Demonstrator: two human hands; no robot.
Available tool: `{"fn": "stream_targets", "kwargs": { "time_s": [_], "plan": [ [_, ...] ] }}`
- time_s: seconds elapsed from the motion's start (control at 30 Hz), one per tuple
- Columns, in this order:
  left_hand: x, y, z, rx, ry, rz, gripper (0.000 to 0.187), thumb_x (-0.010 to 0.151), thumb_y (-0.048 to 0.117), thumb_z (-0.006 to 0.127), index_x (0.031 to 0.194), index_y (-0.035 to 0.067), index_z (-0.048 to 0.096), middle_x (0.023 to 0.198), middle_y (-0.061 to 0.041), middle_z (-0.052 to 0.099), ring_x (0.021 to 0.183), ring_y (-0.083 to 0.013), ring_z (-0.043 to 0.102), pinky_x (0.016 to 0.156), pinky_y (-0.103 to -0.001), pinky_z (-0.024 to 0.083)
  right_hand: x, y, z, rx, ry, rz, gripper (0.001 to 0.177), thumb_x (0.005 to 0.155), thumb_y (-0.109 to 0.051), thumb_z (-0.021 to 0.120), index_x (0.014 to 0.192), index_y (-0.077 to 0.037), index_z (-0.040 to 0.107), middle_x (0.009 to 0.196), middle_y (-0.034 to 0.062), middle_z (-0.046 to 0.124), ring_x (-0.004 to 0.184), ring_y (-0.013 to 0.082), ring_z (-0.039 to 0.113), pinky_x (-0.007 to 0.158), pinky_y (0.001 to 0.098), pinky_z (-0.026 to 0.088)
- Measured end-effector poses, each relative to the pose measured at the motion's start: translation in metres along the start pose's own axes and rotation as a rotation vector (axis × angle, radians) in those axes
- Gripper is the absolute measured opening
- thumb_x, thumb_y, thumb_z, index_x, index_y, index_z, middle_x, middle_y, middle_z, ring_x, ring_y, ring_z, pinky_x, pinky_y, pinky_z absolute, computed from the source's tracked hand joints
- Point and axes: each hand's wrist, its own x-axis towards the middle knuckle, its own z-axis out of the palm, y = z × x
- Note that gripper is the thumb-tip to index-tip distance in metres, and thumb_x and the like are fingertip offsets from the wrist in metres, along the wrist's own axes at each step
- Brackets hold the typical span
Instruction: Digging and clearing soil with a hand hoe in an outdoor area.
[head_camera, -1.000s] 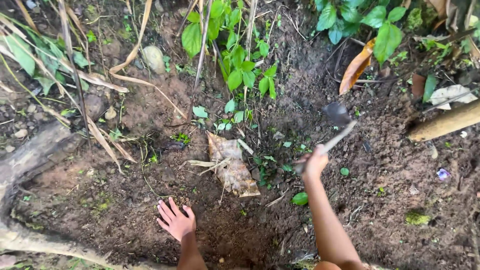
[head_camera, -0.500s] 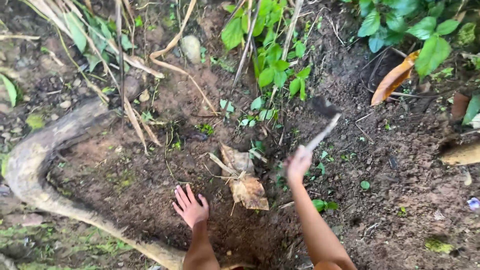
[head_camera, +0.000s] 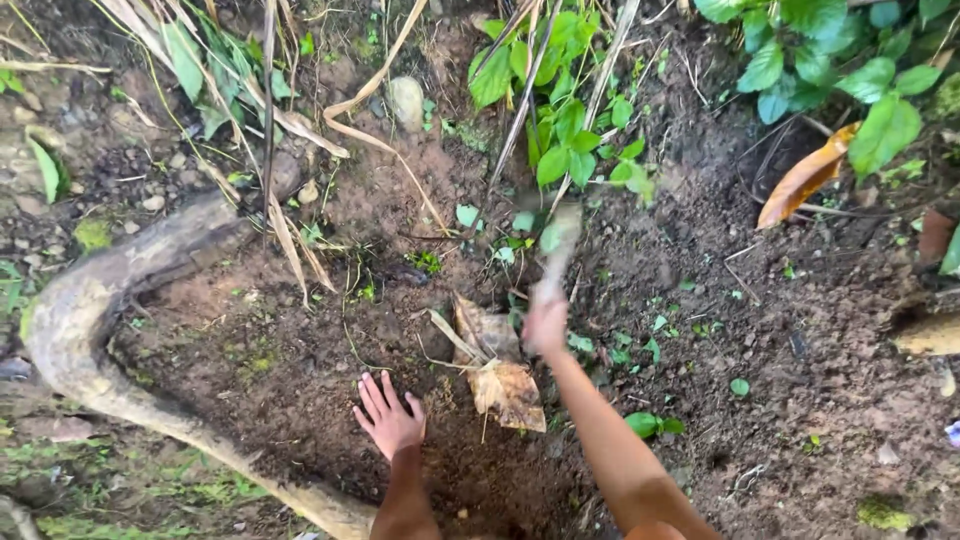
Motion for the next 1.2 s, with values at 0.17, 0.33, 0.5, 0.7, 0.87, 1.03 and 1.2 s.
{"fn": "stream_targets", "kwargs": {
  "time_s": [0.17,0.33,0.5,0.7,0.87,1.03,1.2],
  "plan": [
    [0.005,0.003,0.004,0.031,-0.059,-0.021,0.072,0.091,0.04,0.047,0.159,0.017,0.034,0.172,-0.013,0.019,0.158,-0.0287,0.019,0.125,-0.056,0.016,-0.086,-0.005,0.012,0.17,-0.159,0.195,0.031,0.107,-0.035,0.054,0.092,-0.01,0.045,0.055,-0.0033,0.044,0.037,0.0089,0.041,0.03,0.0252,0.038],
    [-0.006,0.0,0.004,0.001,-0.062,-0.018,0.072,0.092,0.039,0.046,0.159,0.017,0.034,0.171,-0.013,0.019,0.158,-0.0305,0.019,0.124,-0.057,0.015,-0.093,-0.043,0.002,-0.032,-0.16,0.056,0.036,0.104,-0.041,0.05,0.086,-0.01,0.049,0.052,-0.0015,0.049,0.034,0.0113,0.046,0.028,0.0282,0.042],
    [0.002,0.003,0.004,-0.032,-0.017,-0.029,0.068,0.092,0.04,0.047,0.156,0.017,0.038,0.17,-0.014,0.024,0.157,-0.031,0.022,0.123,-0.058,0.018,-0.004,-0.069,0.072,0.439,-0.073,0.1,0.031,0.108,-0.036,0.048,0.085,-0.016,0.047,0.052,-0.007,0.042,0.036,0.0053,0.041,0.03,0.0232,0.036],
    [0.002,0.001,0.006,-0.015,0.013,-0.018,0.068,0.093,0.04,0.046,0.157,0.017,0.037,0.17,-0.012,0.022,0.158,-0.0278,0.021,0.125,-0.058,0.017,-0.114,-0.022,0.093,-0.487,-0.341,0.14,0.042,0.108,-0.04,0.047,0.107,0.0,0.058,0.06,0.0047,0.051,0.041,0.0154,0.049,0.033,0.0281,0.049],
    [-0.002,-0.001,0.009,0.01,-0.125,-0.009,0.071,0.092,0.04,0.045,0.159,0.017,0.033,0.171,-0.013,0.016,0.158,-0.0283,0.015,0.124,-0.056,0.013,-0.158,-0.02,-0.003,-0.562,-0.343,0.234,0.045,0.097,-0.027,0.059,0.133,-0.001,0.054,0.072,0.0083,0.068,0.045,0.0133,0.06,0.033,0.0275,0.05],
    [0.001,-0.004,0.016,-0.019,-0.102,0.012,0.07,0.094,0.041,0.044,0.158,0.015,0.033,0.171,-0.016,0.017,0.157,-0.0317,0.015,0.123,-0.059,0.013,-0.18,-0.001,-0.141,-0.895,-0.146,0.24,0.058,0.1,-0.045,0.051,0.148,-0.013,0.05,0.065,0.0065,0.067,0.042,0.0116,0.054,0.036,0.0282,0.047],
    [0.0,-0.003,0.014,-0.038,-0.062,0.008,0.069,0.094,0.039,0.045,0.158,0.015,0.036,0.171,-0.016,0.022,0.158,-0.0321,0.021,0.124,-0.061,0.016,-0.217,-0.008,-0.263,-0.8,0.459,0.167,0.044,0.1,-0.044,0.058,0.096,0.0,0.063,0.061,0.0149,0.064,0.047,0.0207,0.06,0.041,0.0379,0.046]
  ]
}}
